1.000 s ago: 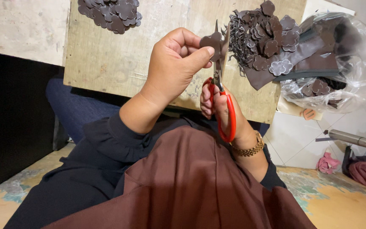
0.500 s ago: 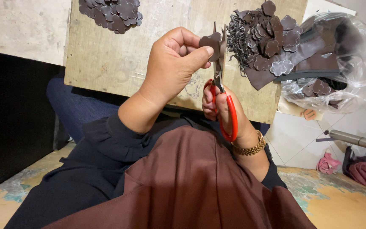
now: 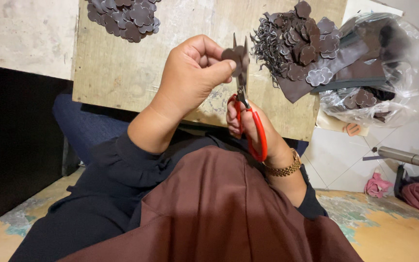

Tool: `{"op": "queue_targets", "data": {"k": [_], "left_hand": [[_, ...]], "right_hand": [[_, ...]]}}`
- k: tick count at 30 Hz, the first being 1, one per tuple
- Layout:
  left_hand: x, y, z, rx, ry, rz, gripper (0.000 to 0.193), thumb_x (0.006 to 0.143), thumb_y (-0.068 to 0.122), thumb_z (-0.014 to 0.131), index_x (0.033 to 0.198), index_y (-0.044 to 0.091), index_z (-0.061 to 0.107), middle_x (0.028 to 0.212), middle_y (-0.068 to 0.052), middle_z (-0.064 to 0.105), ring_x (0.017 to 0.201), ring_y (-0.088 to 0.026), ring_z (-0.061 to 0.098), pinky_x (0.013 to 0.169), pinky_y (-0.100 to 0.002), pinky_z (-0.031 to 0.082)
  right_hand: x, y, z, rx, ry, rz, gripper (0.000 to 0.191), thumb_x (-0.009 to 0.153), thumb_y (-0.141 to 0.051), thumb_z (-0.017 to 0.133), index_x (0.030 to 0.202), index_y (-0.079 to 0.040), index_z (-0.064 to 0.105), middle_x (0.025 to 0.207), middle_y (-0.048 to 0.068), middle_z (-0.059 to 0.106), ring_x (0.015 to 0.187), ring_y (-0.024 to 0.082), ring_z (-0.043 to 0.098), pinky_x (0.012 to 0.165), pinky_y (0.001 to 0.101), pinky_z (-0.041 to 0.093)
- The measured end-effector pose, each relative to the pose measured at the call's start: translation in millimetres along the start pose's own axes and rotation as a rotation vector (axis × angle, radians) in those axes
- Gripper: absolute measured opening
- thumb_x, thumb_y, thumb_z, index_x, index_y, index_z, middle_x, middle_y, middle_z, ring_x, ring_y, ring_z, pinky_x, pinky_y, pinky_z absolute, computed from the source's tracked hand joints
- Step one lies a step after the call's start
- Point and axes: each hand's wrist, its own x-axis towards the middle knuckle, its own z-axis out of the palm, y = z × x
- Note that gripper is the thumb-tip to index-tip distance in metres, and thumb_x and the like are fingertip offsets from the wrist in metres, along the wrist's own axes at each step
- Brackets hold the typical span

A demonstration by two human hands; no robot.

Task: The person uses red-handled scissors to trim the edges of small dark brown flower-shaped pieces of material. They hold each piece in the left hand and cut with the right, placing finished pieces into a pile on the wooden table.

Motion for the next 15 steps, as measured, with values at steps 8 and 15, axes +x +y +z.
{"op": "queue_targets", "data": {"k": [8,15], "left_hand": [[0.3,0.6,1.0,0.025,-0.008,-0.027,0.013,0.091,0.004,0.074,0.098,0.000,0.064,0.088,-0.006,0.074,0.074,-0.007,0.070,0.068,-0.022,0.059],[-0.2,-3.6,-1.0,0.024,-0.002,-0.029,0.014,0.092,0.005,0.074,0.099,0.000,0.064,0.088,-0.007,0.074,0.075,-0.008,0.070,0.069,-0.022,0.059]], "right_hand": [[2.7,1.9,0.0,0.006,-0.042,-0.025,0.052,0.103,-0.061,0.055,0.107,-0.009,0.047,0.091,-0.001,0.042,0.079,0.011,0.038,0.072,0.0251,0.038],[2.2,4.2,-1.0,0.015,-0.045,-0.014,0.054,0.103,-0.062,0.055,0.106,-0.009,0.046,0.091,-0.002,0.039,0.079,0.010,0.036,0.072,0.0246,0.036]]}}
